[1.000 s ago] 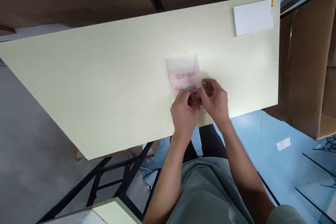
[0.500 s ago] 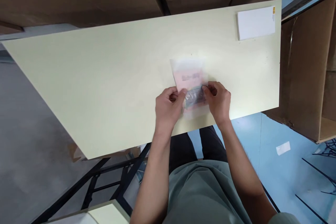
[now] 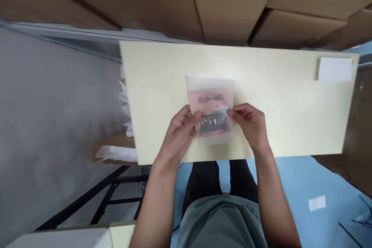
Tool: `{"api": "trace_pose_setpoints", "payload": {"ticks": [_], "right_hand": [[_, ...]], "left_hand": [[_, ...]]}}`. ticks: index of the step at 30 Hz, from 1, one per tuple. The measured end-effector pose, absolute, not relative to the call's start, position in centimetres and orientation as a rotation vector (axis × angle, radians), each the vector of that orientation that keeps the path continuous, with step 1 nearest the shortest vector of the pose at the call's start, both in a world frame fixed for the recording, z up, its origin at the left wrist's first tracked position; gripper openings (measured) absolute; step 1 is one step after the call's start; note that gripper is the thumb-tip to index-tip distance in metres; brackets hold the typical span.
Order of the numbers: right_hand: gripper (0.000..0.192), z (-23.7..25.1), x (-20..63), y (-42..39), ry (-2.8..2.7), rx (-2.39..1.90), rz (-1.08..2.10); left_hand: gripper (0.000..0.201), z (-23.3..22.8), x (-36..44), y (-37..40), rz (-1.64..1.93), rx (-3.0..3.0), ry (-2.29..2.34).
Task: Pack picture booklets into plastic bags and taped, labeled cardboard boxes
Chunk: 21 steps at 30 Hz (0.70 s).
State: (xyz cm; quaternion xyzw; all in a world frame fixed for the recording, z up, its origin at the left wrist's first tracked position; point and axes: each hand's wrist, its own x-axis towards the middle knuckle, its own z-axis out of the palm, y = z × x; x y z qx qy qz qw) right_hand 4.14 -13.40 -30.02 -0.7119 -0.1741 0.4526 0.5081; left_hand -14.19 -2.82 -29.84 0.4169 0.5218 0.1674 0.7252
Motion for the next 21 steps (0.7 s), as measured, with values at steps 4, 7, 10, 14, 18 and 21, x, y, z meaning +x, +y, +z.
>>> {"api": "trace_pose_setpoints", "payload": {"ticks": [4,7,10,14,18,21], "right_hand": [[0.014,-30.4,-2.2,-6.5,-0.442,-1.799,0.988],[0.016,-30.9,-6.0,-1.7,-0.534,-1.86,0.916],[0.023,-32.1,-8.6,1.8,-0.678,-1.963,0.771],[0.027,-34.0,-10.8,3.6,-0.819,-2.058,0.491],[0.027,-35.0,-11.8,3.4,-0.889,-2.078,0.341],[0.026,-35.1,-12.0,3.3,-0.894,-2.096,0.324]], "left_hand": [[0.037,-30.4,-18.9,2.4,0.547,1.103,1.432],[0.039,-31.6,-21.3,5.9,0.63,1.295,1.544],[0.031,-33.0,-22.3,8.1,0.647,1.531,1.658],[0.029,-34.5,-21.8,8.4,0.723,1.677,1.744],[0.04,-35.2,-21.0,7.7,0.767,1.664,1.743],[0.045,-35.7,-20.9,7.6,0.771,1.646,1.747]]}}
